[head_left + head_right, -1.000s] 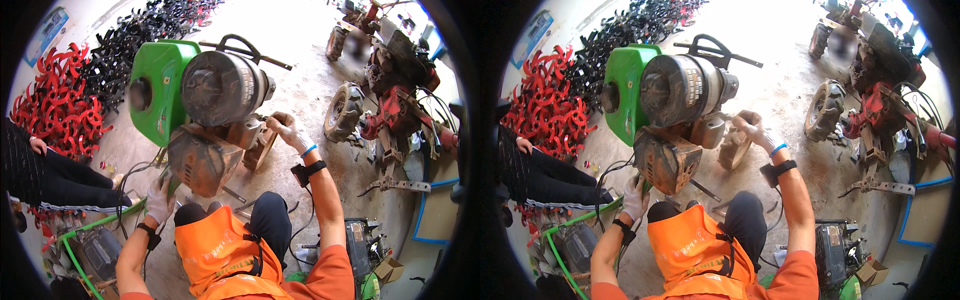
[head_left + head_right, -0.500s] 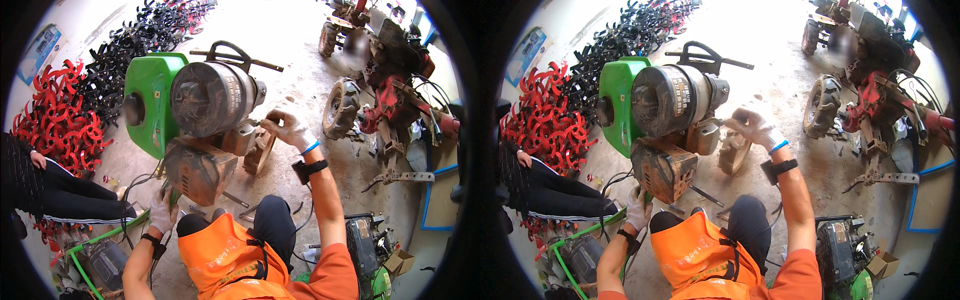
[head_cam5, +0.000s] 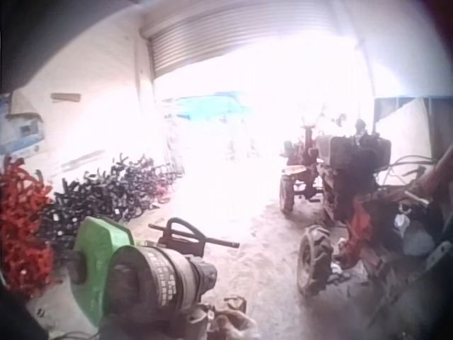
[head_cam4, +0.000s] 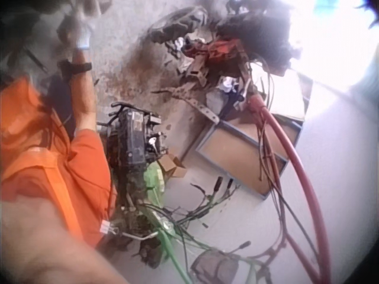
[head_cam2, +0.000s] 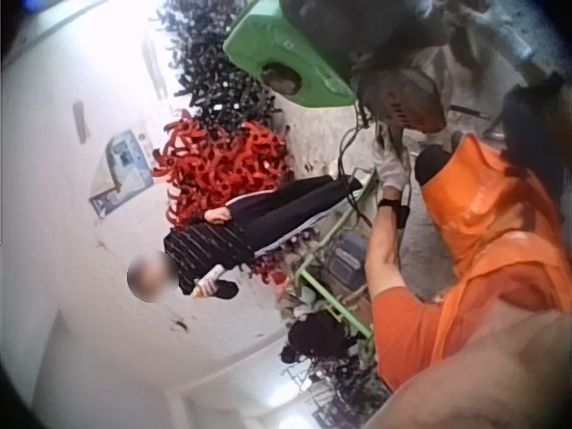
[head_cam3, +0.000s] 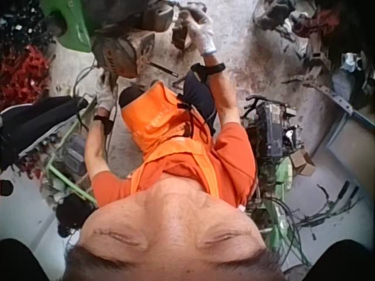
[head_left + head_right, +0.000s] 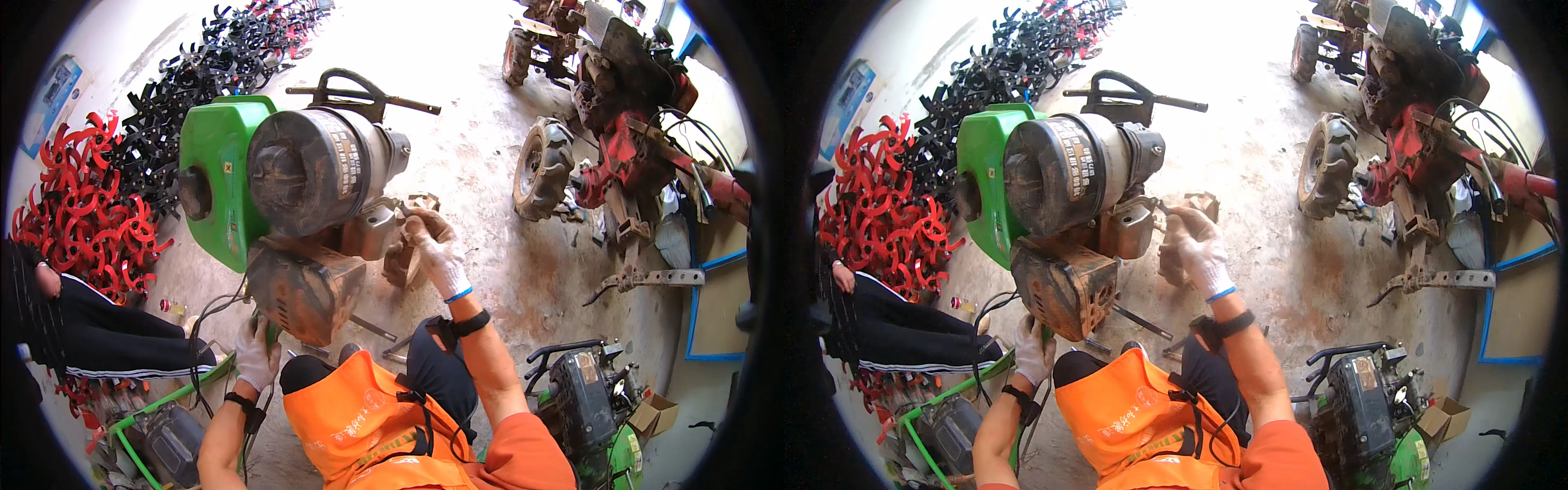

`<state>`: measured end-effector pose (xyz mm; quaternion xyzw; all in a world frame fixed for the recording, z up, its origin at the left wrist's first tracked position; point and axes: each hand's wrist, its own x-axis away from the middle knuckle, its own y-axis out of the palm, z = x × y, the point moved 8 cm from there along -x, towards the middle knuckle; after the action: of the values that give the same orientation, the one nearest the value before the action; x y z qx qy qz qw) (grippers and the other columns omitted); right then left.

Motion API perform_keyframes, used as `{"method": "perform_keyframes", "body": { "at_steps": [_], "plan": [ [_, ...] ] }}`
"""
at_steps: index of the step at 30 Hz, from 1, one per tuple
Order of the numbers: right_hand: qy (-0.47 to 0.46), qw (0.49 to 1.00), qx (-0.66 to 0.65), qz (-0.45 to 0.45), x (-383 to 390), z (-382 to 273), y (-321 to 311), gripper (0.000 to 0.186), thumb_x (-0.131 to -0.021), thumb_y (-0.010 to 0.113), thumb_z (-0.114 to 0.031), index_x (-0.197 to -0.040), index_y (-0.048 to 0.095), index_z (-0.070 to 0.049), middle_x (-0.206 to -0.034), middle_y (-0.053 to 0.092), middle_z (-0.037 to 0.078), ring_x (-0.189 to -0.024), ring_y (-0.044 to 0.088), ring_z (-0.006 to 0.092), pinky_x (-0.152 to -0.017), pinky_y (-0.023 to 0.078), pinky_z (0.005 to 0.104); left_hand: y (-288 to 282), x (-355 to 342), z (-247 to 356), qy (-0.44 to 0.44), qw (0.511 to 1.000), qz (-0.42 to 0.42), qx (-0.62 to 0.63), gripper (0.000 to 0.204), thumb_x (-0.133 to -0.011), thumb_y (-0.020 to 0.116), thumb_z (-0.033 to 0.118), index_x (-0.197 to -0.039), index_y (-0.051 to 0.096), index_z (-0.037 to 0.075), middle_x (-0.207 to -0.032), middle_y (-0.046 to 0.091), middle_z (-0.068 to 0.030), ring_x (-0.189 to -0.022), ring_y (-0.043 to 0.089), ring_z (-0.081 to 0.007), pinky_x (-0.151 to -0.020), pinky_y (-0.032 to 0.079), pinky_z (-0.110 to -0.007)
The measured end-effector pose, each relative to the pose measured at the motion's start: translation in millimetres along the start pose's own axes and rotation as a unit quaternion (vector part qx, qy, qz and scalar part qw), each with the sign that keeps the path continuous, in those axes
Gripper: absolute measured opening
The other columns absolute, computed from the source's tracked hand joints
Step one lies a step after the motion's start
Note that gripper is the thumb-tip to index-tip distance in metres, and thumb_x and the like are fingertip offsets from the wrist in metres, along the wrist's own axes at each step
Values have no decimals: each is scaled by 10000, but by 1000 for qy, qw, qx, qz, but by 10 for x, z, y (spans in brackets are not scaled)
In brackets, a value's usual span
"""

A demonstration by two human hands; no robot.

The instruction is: The person sits on the floor and uses a wrench to tighten bolts on a small green engine. They repeatedly adjust the engine's position and reposition their hands to access different bolts, continuing the tightening process throughout the clip.

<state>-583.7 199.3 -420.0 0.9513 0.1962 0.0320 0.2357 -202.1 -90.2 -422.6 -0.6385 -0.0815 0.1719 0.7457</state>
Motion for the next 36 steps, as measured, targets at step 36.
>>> {"method": "perform_keyframes", "body": {
  "at_steps": [36],
  "plan": [
    [67, 993, -98, -19, 234, 22, -37, 327, -1086, 764, -147, -1370, 693, -1, -1121, 777, 74, -952, 781, 178, -859, 668, 347, 80, 8, -64, 0, 1000, 1, 0, 789, -915, 734, 191, -1646, 473, 46, -1586, 479, -305, -1436, 483, -527, -1212, 403, -601]
  ]
}}
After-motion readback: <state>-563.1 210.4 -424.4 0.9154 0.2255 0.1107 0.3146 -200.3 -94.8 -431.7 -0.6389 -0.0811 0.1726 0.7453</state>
